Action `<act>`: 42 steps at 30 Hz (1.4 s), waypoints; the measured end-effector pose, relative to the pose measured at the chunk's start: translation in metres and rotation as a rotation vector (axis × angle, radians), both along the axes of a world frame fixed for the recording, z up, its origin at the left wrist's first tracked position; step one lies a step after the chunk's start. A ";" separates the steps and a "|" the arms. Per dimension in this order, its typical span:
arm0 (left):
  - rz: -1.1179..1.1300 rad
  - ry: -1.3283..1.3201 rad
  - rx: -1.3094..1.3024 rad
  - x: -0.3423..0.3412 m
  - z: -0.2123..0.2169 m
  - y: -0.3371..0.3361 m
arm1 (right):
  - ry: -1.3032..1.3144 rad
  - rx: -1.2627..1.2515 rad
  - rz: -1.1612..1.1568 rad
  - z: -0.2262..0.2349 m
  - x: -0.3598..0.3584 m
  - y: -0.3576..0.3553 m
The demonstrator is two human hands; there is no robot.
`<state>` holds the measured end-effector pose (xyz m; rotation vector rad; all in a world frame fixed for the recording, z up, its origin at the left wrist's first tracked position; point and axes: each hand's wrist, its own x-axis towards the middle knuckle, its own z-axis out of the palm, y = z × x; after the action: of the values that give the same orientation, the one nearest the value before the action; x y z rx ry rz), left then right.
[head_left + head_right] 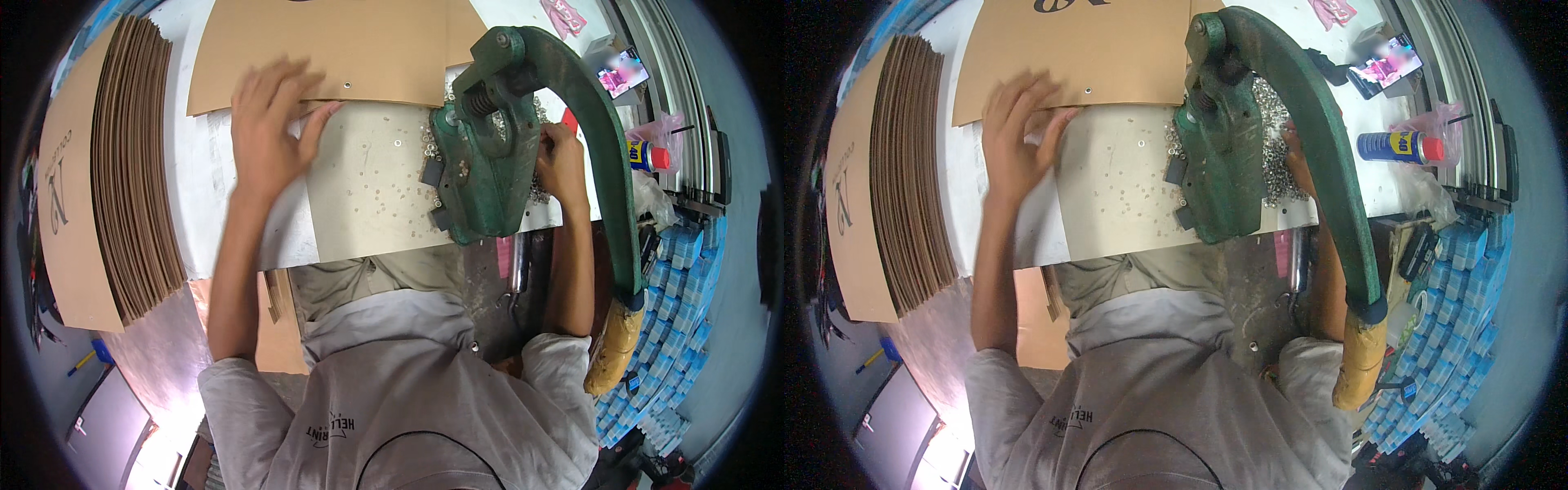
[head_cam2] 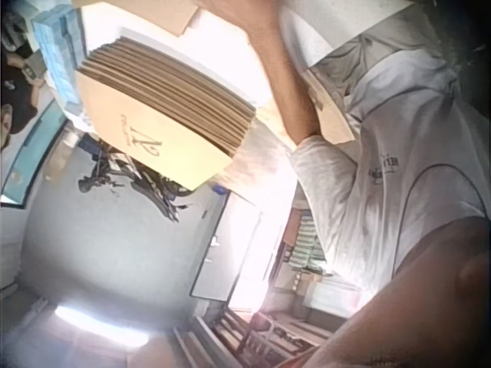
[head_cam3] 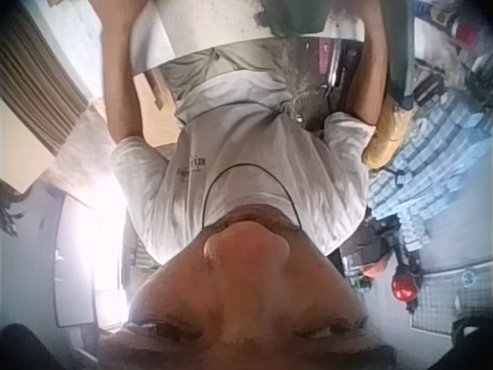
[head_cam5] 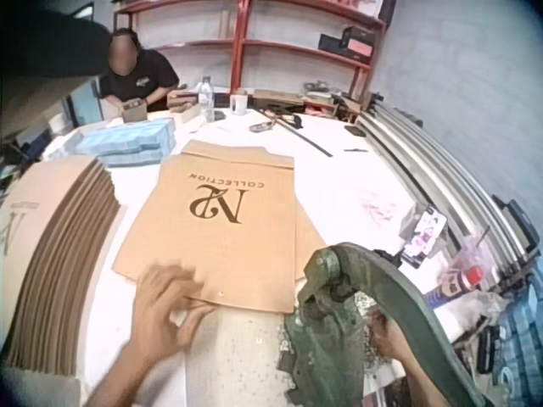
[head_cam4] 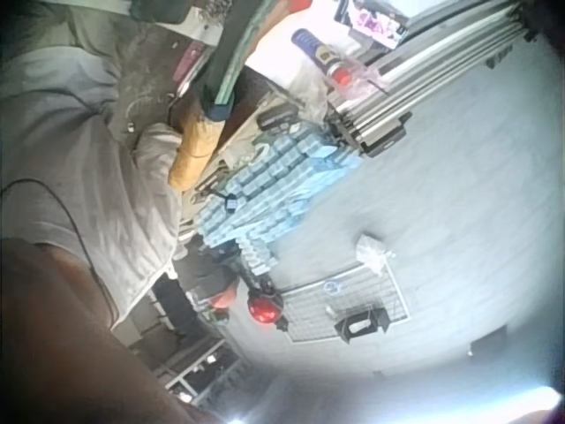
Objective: The person repeatedly places flat cardboard pieces under a green manual hole puncher, pulls the handle to create holes, and stacks the finished pieces. The person handles the cardboard and the puncher by hand throughout the task.
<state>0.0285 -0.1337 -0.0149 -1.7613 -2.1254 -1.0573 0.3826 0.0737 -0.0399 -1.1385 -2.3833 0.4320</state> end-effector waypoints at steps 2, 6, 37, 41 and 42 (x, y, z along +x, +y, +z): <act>-0.106 0.163 -0.089 -0.025 0.004 0.013 | 0.027 -0.218 -0.082 0.006 -0.007 -0.002; -0.109 0.038 -0.326 -0.032 -0.016 0.020 | -0.029 -0.169 -0.019 -0.021 0.015 0.017; -0.137 0.375 -0.131 0.006 -0.027 0.067 | 0.505 -0.801 0.193 -0.047 -0.050 -0.005; -0.145 0.295 -0.104 0.016 -0.027 0.075 | 0.565 -0.834 0.169 -0.041 -0.049 -0.012; -0.141 0.274 -0.106 0.018 -0.024 0.074 | 0.574 -0.836 0.173 -0.030 -0.049 -0.013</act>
<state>0.0467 -0.0601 -0.0392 -1.9992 -1.9458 -0.6942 0.3334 0.0604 -0.0699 -0.9146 -1.7947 1.6679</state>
